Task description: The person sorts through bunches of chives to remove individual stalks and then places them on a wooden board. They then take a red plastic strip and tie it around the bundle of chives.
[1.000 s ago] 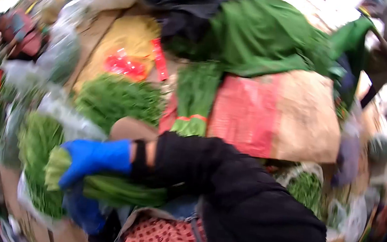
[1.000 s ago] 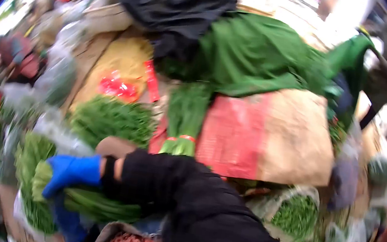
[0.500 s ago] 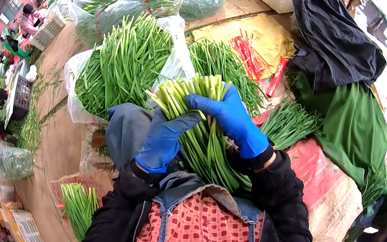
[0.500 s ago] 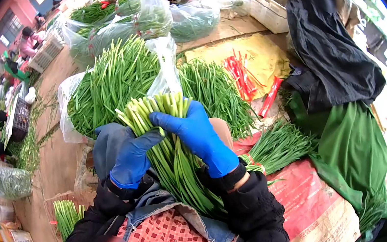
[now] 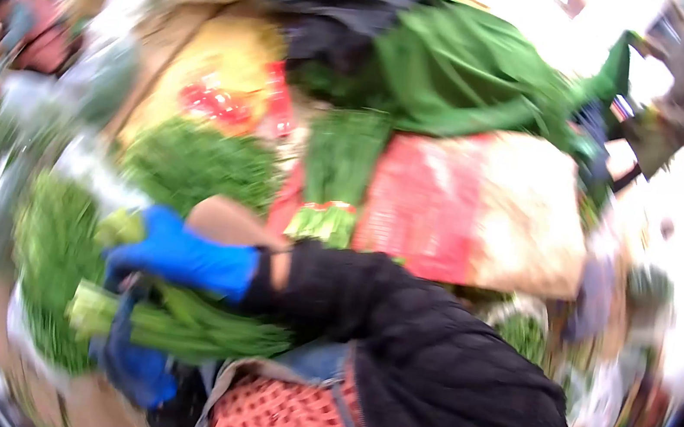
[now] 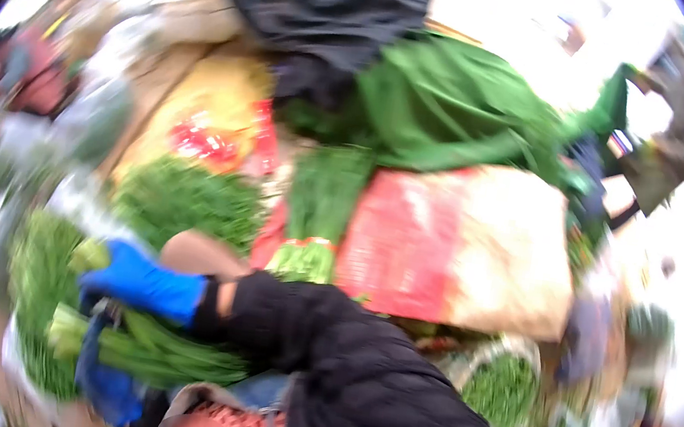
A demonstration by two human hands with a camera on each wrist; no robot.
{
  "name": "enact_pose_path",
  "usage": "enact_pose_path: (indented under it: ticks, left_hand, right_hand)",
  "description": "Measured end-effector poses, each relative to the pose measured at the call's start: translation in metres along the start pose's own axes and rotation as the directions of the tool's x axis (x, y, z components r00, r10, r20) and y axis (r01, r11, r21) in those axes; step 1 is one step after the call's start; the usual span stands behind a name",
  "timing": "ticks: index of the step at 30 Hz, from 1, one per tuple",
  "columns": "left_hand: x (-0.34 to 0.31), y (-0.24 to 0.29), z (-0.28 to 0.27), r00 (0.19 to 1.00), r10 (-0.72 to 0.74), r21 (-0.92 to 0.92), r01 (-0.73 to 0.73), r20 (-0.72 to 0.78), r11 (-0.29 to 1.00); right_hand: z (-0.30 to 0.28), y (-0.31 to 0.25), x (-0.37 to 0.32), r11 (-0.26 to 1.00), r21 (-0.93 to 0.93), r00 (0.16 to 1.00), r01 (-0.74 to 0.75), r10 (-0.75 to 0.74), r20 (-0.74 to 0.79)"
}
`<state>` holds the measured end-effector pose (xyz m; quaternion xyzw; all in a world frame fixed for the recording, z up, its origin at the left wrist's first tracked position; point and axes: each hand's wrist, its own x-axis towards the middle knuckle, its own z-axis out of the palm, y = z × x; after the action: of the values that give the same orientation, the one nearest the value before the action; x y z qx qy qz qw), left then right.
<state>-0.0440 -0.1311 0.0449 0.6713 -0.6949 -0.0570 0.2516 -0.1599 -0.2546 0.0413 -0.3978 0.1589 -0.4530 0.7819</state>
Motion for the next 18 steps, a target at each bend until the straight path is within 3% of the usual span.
enact_pose_path:
  ticks: [1,2,3,4,6,8,10,12,18]
  left_hand:
    - [-0.008,-0.021,0.013,0.997,0.009,-0.232,-0.026,-0.074,0.972]
    - [-0.009,-0.035,0.027,0.991,-0.026,-0.446,-0.037,-0.135,0.894]
    - [-0.018,-0.042,0.034,0.986,-0.055,-0.532,-0.038,-0.159,0.846]
    - [-0.020,-0.041,0.036,0.986,-0.074,-0.535,-0.019,-0.152,0.844]
    - [-0.015,-0.027,0.033,0.987,-0.091,-0.522,0.008,-0.135,0.853]
    - [-0.016,-0.024,0.033,0.986,-0.103,-0.524,0.021,-0.128,0.851]
    - [-0.017,-0.024,0.033,0.985,-0.112,-0.533,0.026,-0.128,0.846]
    - [-0.020,-0.026,0.031,0.984,-0.120,-0.532,0.032,-0.132,0.846]
    - [-0.015,-0.019,0.034,0.987,-0.104,-0.529,0.023,-0.124,0.849]
  right_hand:
    - [-0.012,0.011,0.010,0.994,-0.104,0.999,0.035,-0.034,0.015]
    - [-0.012,0.002,0.004,0.991,-0.106,0.996,-0.087,0.085,-0.025]
    - [-0.010,0.006,-0.002,0.998,-0.018,0.997,-0.067,0.067,0.034]
    - [-0.015,0.004,-0.005,0.990,-0.101,0.994,-0.102,0.106,0.034]
    - [-0.019,-0.010,-0.003,0.991,-0.006,0.984,-0.134,0.134,0.115]
    - [-0.020,-0.020,-0.010,0.975,-0.071,0.972,-0.209,0.215,0.091]
    - [-0.026,0.005,0.001,0.989,-0.059,0.988,-0.136,0.140,0.062]
    - [-0.032,0.012,0.004,0.981,0.104,0.985,-0.163,0.155,0.081]
    - [-0.039,0.014,0.001,0.980,0.150,0.990,-0.130,0.121,0.065]
